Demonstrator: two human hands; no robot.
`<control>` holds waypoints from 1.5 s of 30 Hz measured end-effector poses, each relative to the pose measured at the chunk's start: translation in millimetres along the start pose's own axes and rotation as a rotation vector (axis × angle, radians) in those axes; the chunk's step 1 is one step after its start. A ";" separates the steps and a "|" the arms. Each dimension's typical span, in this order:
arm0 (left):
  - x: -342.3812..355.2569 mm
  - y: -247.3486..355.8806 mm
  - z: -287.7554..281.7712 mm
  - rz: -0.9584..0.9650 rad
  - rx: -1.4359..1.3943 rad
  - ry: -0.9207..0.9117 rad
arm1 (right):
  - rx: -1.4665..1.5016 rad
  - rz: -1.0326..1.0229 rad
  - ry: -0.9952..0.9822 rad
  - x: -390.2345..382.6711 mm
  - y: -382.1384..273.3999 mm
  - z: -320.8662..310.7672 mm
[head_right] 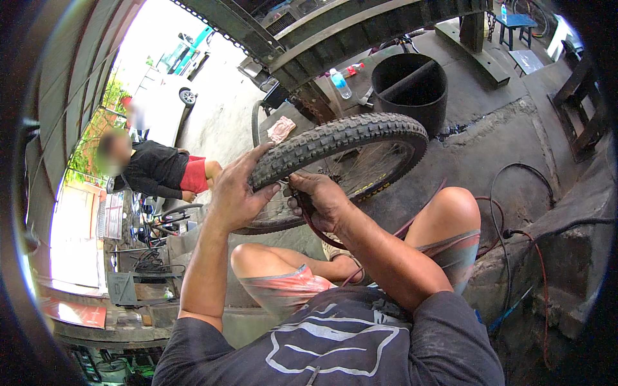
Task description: The person removes the tire from the rim, inspects the inner tube, and reattaches the tire to the rim. They then inflate the tire using an air hose and check the pressure.
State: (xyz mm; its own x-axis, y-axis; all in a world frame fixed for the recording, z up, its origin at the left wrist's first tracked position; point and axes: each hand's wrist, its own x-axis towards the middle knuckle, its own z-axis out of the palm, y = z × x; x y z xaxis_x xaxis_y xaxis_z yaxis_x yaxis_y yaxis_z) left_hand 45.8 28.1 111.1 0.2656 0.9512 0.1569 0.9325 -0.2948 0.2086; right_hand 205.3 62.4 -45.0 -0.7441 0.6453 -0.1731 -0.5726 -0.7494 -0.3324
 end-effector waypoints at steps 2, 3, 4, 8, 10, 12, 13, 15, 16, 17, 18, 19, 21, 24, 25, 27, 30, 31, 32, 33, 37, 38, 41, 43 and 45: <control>-0.9 -0.4 0.6 0.013 0.004 0.009 | -0.073 -0.014 0.021 -3.1 -3.0 5.4; -0.2 0.1 0.7 0.021 0.002 0.010 | -0.088 -0.012 0.023 -2.2 -3.1 3.9; 0.4 0.7 0.9 0.029 -0.001 0.011 | -0.103 -0.010 0.026 -0.9 -2.9 0.9; -0.2 0.4 2.9 0.016 -0.023 0.002 | -0.085 -0.010 0.017 -2.1 -3.1 -2.7; -3.6 -1.0 1.3 -0.012 -0.011 0.001 | -0.095 -0.024 0.042 -3.2 -4.2 5.4; -8.3 -5.2 9.4 -0.004 0.016 0.015 | -0.116 -0.043 0.083 -1.4 -1.0 9.4; -6.8 -4.0 6.2 -0.006 0.044 0.037 | -0.134 -0.059 0.099 0.9 -0.1 8.1; -3.6 1.9 -0.8 -0.053 0.015 -0.022 | -0.172 -0.053 0.102 0.4 -1.6 6.4; -4.4 1.0 0.1 -0.042 0.035 -0.019 | -0.195 -0.033 0.093 -2.2 -4.3 4.0; -5.1 -0.4 -1.8 -0.038 0.033 -0.013 | -0.227 -0.040 0.075 0.4 -3.9 3.9; -2.9 -2.0 0.9 -0.023 0.019 -0.007 | -0.229 -0.044 0.085 0.5 -6.4 5.6; -4.5 -2.5 -0.5 -0.013 0.006 -0.012 | -0.220 -0.040 0.095 -1.7 -6.4 8.7; -7.8 -0.2 -4.9 -0.027 0.017 -0.016 | -0.225 -0.027 0.108 -5.2 -4.2 7.2; -5.8 -1.0 -5.5 -0.042 0.046 -0.012 | -0.235 -0.027 0.113 -0.1 -6.0 4.5; -5.9 -4.8 0.0 -0.038 0.039 -0.005 | -0.042 -0.020 0.108 -0.2 -2.9 0.2; -5.0 -7.3 4.9 -0.060 0.013 -0.018 | 0.024 -0.011 0.088 1.2 -1.7 -6.0; -8.3 -7.4 1.4 -0.072 0.049 0.000 | 0.045 0.055 0.056 2.1 -4.2 -1.3; -8.8 -8.9 0.3 -0.077 0.035 -0.001 | 0.028 0.044 0.050 -0.7 -4.9 0.2; -8.8 -8.9 1.0 -0.084 0.020 -0.002 | 0.070 0.040 0.025 0.1 -1.1 -6.1; -6.9 -8.1 0.6 -0.081 0.008 -0.007 | 0.108 0.032 -0.006 3.7 1.2 -8.9; -3.8 -7.1 -1.7 -0.072 -0.022 -0.006 | 0.093 0.006 -0.014 4.9 8.7 -12.6; -4.0 -10.6 -0.8 -0.059 -0.022 0.007 | 0.070 0.005 0.004 5.7 9.3 -11.6; -6.4 -18.8 3.1 -0.038 -0.010 0.021 | 0.058 -0.017 0.007 4.7 9.7 -7.7; -5.9 -19.4 4.1 -0.039 -0.008 0.023 | 0.057 -0.019 -0.003 5.7 9.1 -8.8; -7.0 -16.4 2.5 -0.057 -0.019 0.017 | 0.089 -0.010 -0.032 5.8 10.9 -10.4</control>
State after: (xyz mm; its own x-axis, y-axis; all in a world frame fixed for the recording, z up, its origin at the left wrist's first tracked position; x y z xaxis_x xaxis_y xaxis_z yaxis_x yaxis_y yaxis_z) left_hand 29.2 26.5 104.1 0.2074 0.9650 0.1606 0.9411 -0.2416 0.2364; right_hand 198.4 59.5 -59.3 -0.7476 0.6492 -0.1400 -0.6076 -0.7538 -0.2502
